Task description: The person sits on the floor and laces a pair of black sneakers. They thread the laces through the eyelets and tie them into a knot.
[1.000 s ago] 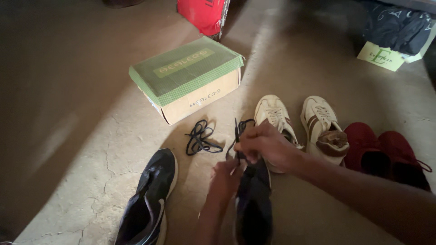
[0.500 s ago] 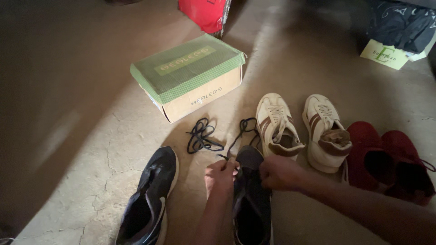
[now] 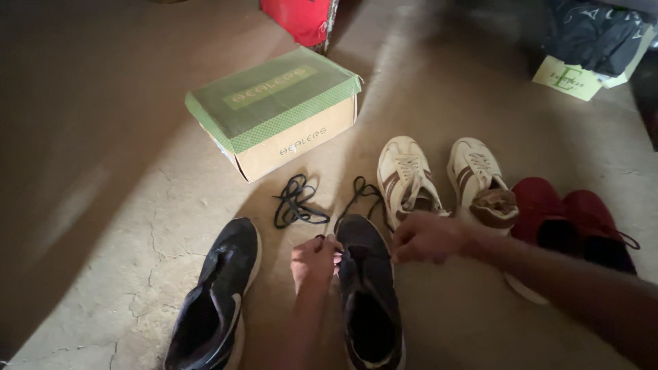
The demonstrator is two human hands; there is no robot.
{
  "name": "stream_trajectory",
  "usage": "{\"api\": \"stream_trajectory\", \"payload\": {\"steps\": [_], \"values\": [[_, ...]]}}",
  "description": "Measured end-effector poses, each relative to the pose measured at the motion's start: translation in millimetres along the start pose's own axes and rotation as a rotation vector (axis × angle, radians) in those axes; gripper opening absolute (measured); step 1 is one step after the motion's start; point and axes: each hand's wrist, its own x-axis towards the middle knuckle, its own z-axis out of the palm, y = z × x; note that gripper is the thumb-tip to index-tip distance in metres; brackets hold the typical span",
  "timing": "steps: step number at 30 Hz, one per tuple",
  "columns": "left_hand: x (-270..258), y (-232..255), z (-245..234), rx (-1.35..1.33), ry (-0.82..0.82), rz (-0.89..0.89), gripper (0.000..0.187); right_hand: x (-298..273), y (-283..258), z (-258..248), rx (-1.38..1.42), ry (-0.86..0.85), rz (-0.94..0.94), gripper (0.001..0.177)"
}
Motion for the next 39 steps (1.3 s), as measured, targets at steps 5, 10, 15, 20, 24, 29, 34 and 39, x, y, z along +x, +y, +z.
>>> {"api": "stream_trajectory", "payload": {"steps": [5,10,15,20,24,29,34,39], "values": [[-21,27,0,0.460,0.070,0.253,0.023,15,-21,-37,-0.505,0.209,-0.372,0.018],[-36,41,2,0.148,0.001,0.136,0.023,24,-61,-75,-0.414,0.546,-0.228,0.027],[-34,42,-6,0.002,-0.045,0.028,0.024,16,-79,-50,-0.488,0.570,-0.701,0.033],[-29,34,-5,0.009,-0.041,0.018,0.028,21,-67,24,-0.591,0.310,-0.352,0.018],[-31,31,-8,0.092,-0.010,-0.004,0.027,31,-58,52,-0.574,0.273,-0.309,0.017],[-32,24,-12,0.057,-0.050,0.114,0.026,35,-57,57,-0.597,0.299,-0.259,0.031],[-43,28,-12,0.120,-0.008,0.077,0.027,21,-61,56,-0.577,0.279,-0.221,0.042],[-61,39,-12,0.271,0.056,0.072,0.030,17,-63,52,-0.596,0.174,-0.349,0.050]]}}
